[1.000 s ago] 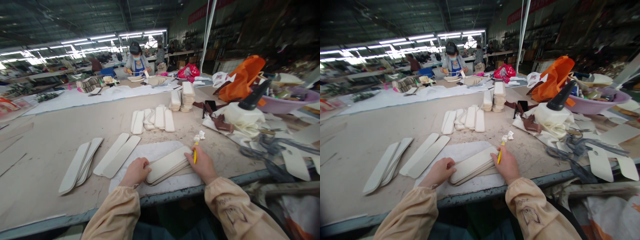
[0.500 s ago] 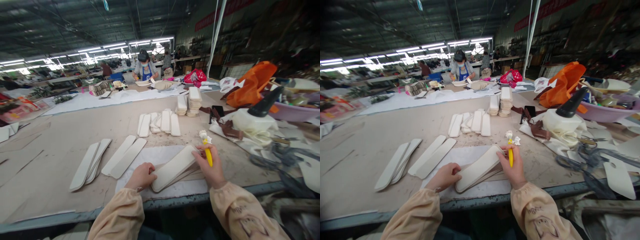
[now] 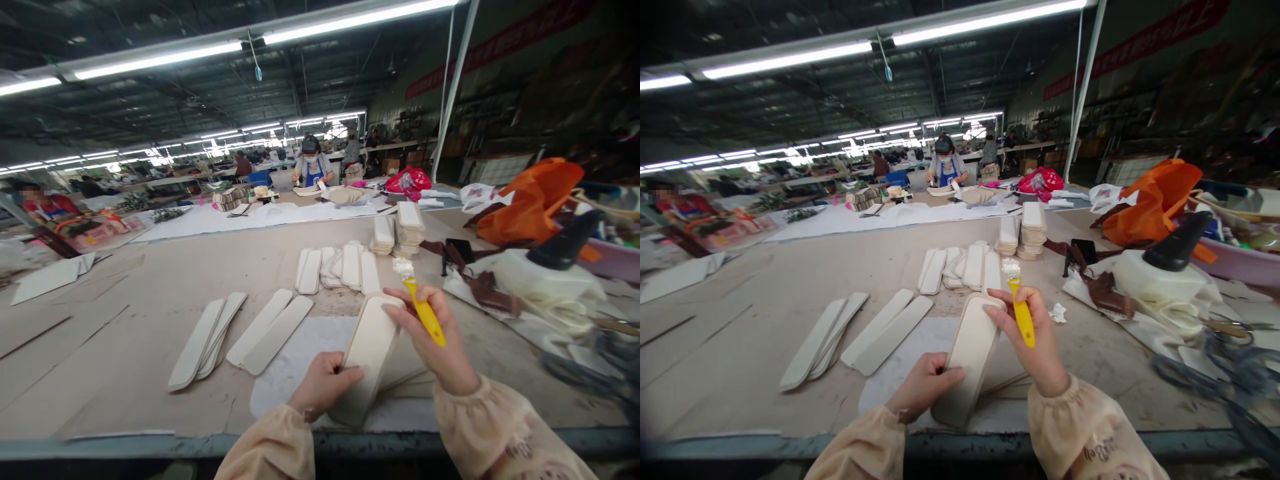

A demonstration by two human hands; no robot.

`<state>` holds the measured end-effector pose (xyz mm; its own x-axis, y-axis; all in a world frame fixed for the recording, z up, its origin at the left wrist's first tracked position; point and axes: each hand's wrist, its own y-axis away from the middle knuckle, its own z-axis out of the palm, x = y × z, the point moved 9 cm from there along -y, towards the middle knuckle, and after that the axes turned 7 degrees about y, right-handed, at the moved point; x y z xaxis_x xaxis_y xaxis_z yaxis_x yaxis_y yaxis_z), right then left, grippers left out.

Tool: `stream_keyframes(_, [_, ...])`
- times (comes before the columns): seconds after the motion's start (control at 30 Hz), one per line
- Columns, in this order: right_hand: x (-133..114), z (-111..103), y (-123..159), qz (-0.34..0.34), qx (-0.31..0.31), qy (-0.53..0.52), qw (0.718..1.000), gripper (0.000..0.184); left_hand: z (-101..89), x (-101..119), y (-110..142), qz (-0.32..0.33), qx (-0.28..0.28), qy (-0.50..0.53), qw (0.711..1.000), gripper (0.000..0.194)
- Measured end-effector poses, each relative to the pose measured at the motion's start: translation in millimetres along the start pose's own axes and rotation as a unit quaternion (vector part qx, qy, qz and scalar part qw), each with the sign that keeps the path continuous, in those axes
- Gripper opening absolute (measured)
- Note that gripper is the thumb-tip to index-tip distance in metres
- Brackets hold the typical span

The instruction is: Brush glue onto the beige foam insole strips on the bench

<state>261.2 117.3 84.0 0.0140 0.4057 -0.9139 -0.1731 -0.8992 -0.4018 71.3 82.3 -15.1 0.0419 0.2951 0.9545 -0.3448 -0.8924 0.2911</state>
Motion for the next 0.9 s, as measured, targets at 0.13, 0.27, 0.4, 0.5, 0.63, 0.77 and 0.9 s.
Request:
stream_keyframes(0.13, [7.6, 2.4, -0.5, 0.003, 0.038, 0.061, 0.997, 0.042, 11.0, -13.2, 2.4, -0.021, -0.001, 0.107, 0.994, 0.047])
stream_keyframes(0.27, [15.2, -2.7, 1.0, 0.012, 0.073, 0.075, 0.994, 0.041, 16.7, -15.6, 3.5, -0.027, -0.006, 0.137, 0.99, 0.043])
stream_keyframes(0.4, [17.1, -4.8, -0.5, 0.017, 0.068, 0.095, 0.993, 0.041, 24.0, -17.0, 3.6, -0.034, -0.017, 0.153, 0.988, 0.043])
stream_keyframes(0.5, [17.2, -6.9, -0.5, 0.019, 0.066, 0.098, 0.993, 0.041, 28.1, -22.6, 5.0, -0.061, -0.014, 0.167, 0.984, 0.045])
stream_keyframes(0.63, [18.5, -12.6, -0.2, 0.018, 0.073, 0.108, 0.991, 0.041, 36.8, -26.3, 10.5, -0.098, -0.036, 0.211, 0.972, 0.049])
stream_keyframes(0.77, [24.3, -24.4, -2.9, 0.019, 0.095, 0.115, 0.989, 0.044, 55.1, -27.3, 16.8, -0.122, -0.117, 0.227, 0.959, 0.049])
stream_keyframes(0.9, [31.2, -37.4, -6.5, 0.022, 0.114, 0.114, 0.987, 0.043, 76.9, -33.6, 21.6, -0.128, -0.192, 0.236, 0.944, 0.055])
